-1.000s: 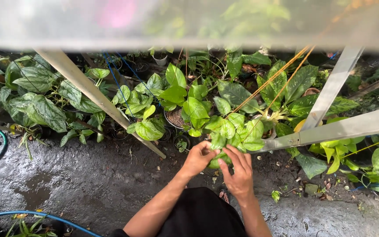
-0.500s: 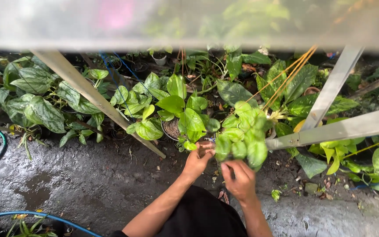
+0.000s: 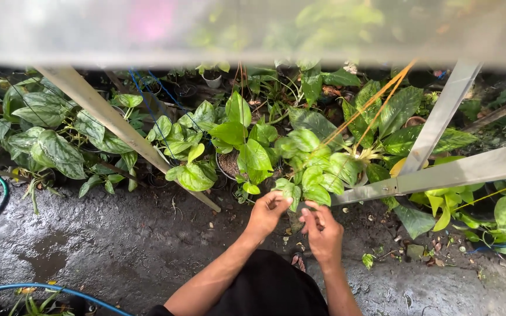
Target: The person is using a spray bottle to mist various potted plants while simultaneously inspecting the leaves by hand in a greenhouse setting.
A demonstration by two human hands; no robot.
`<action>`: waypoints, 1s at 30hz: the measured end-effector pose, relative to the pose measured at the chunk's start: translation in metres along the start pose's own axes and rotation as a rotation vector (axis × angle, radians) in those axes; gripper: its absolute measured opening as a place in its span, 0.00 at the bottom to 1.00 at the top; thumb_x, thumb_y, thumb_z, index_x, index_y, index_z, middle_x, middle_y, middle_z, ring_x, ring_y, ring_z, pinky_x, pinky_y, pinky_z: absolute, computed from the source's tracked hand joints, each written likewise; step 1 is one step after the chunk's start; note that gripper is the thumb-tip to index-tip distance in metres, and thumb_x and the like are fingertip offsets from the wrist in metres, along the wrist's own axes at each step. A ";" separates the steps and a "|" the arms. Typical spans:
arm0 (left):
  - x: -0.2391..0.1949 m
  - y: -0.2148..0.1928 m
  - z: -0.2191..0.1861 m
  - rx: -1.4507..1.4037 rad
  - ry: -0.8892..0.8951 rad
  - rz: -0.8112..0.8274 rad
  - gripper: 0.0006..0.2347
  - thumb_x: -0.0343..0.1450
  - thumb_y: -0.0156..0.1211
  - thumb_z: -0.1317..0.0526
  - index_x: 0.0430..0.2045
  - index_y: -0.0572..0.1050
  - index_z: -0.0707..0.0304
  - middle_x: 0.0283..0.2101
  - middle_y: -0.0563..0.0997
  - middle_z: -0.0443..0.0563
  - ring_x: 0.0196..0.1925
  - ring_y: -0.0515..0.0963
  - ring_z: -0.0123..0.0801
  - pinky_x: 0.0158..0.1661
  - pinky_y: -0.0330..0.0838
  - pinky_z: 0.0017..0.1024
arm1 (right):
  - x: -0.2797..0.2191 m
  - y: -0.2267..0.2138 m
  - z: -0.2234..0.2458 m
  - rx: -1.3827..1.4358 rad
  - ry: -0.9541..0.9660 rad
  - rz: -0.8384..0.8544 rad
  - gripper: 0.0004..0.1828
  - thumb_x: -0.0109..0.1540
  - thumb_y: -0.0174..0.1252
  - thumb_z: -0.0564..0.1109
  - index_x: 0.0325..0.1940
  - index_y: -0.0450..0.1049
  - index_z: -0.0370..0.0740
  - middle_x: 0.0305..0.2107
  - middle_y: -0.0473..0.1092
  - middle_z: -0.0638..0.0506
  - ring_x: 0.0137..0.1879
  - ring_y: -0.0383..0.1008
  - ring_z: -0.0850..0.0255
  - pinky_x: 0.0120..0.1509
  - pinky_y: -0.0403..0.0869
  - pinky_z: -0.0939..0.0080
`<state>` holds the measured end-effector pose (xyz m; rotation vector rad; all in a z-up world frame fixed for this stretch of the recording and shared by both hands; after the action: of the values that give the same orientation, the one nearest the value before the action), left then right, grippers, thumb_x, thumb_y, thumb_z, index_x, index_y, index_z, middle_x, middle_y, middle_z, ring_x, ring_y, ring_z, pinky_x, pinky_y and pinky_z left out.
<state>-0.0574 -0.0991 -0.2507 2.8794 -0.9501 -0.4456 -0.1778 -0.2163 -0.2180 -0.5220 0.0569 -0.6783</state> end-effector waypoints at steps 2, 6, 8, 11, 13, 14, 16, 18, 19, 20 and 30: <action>-0.002 0.001 0.005 -0.006 0.048 0.042 0.04 0.71 0.66 0.59 0.32 0.82 0.57 0.32 0.85 0.43 0.35 0.79 0.25 0.44 0.72 0.25 | 0.002 0.009 -0.018 0.153 0.042 0.071 0.18 0.66 0.56 0.47 0.58 0.74 0.38 0.28 0.81 0.48 0.21 0.78 0.65 0.19 0.74 0.73; -0.018 -0.003 -0.013 0.233 -0.023 0.219 0.15 0.68 0.67 0.49 0.44 0.84 0.53 0.29 0.79 0.39 0.26 0.68 0.23 0.32 0.64 0.25 | 0.003 0.018 -0.038 0.318 0.137 0.058 0.12 0.63 0.61 0.42 0.50 0.78 0.36 0.25 0.77 0.49 0.25 0.77 0.63 0.28 0.77 0.67; -0.019 -0.008 -0.020 0.367 -0.018 0.216 0.16 0.66 0.67 0.46 0.41 0.83 0.52 0.34 0.79 0.42 0.38 0.70 0.27 0.39 0.66 0.27 | 0.008 0.013 -0.033 0.288 0.142 0.067 0.11 0.62 0.62 0.43 0.46 0.79 0.37 0.30 0.78 0.49 0.32 0.77 0.63 0.36 0.77 0.66; -0.021 -0.018 -0.015 0.532 -0.136 0.228 0.21 0.63 0.67 0.41 0.40 0.78 0.54 0.46 0.70 0.48 0.57 0.69 0.33 0.59 0.64 0.32 | 0.010 0.008 -0.020 0.242 0.177 0.115 0.13 0.62 0.62 0.47 0.47 0.80 0.39 0.37 0.78 0.51 0.38 0.76 0.63 0.44 0.77 0.64; -0.019 -0.027 -0.002 0.563 -0.253 0.241 0.25 0.62 0.67 0.38 0.43 0.74 0.56 0.53 0.62 0.51 0.65 0.67 0.35 0.72 0.58 0.35 | 0.010 0.011 -0.024 0.227 0.200 0.153 0.16 0.62 0.61 0.50 0.51 0.80 0.41 0.39 0.78 0.52 0.39 0.75 0.63 0.43 0.76 0.64; -0.017 -0.032 0.006 0.520 -0.277 0.137 0.32 0.58 0.73 0.40 0.46 0.65 0.57 0.52 0.59 0.50 0.61 0.65 0.34 0.67 0.63 0.32 | 0.010 0.017 -0.035 0.273 0.189 0.208 0.14 0.63 0.61 0.46 0.50 0.79 0.40 0.36 0.77 0.52 0.36 0.75 0.64 0.41 0.78 0.66; -0.012 -0.040 0.020 0.479 -0.302 0.039 0.40 0.53 0.79 0.42 0.50 0.57 0.58 0.51 0.56 0.49 0.58 0.63 0.32 0.62 0.68 0.29 | 0.008 0.022 -0.045 0.320 0.183 0.258 0.12 0.63 0.61 0.43 0.50 0.79 0.38 0.33 0.76 0.52 0.33 0.75 0.64 0.38 0.80 0.68; -0.005 -0.048 0.030 0.011 -0.210 -0.113 0.30 0.63 0.67 0.60 0.54 0.52 0.59 0.62 0.72 0.66 0.55 0.83 0.45 0.41 0.82 0.36 | 0.008 0.024 -0.042 0.143 0.155 0.308 0.11 0.65 0.57 0.49 0.36 0.82 0.44 0.24 0.74 0.56 0.32 0.73 0.65 0.42 0.74 0.63; -0.004 -0.047 0.023 0.011 -0.209 -0.118 0.30 0.63 0.67 0.60 0.54 0.52 0.59 0.62 0.72 0.66 0.55 0.83 0.45 0.41 0.82 0.36 | 0.008 0.027 -0.047 0.145 0.153 0.313 0.11 0.65 0.57 0.49 0.36 0.82 0.44 0.24 0.74 0.56 0.32 0.73 0.65 0.42 0.74 0.63; -0.004 -0.045 0.016 0.081 -0.055 -0.048 0.18 0.66 0.64 0.60 0.46 0.66 0.61 0.52 0.78 0.56 0.50 0.83 0.36 0.46 0.79 0.31 | 0.007 0.030 -0.052 0.196 0.132 0.309 0.08 0.64 0.59 0.45 0.41 0.81 0.42 0.30 0.76 0.54 0.36 0.75 0.64 0.43 0.76 0.63; 0.001 -0.012 0.035 0.418 -0.046 0.042 0.05 0.63 0.72 0.56 0.28 0.84 0.47 0.27 0.86 0.44 0.33 0.85 0.26 0.37 0.78 0.32 | 0.000 0.045 -0.093 0.388 0.267 0.029 0.18 0.65 0.58 0.41 0.56 0.74 0.26 0.18 0.75 0.38 0.18 0.67 0.60 0.25 0.68 0.63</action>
<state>-0.0602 -0.0897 -0.2860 3.2171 -1.2404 -0.3460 -0.1717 -0.2279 -0.3203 -0.0562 0.1789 -0.7069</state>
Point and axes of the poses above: each hand's wrist, its own x-axis towards the middle knuckle, its own y-axis out of the palm, z = x × y, the point moved 1 cm from there along x, towards the middle knuckle
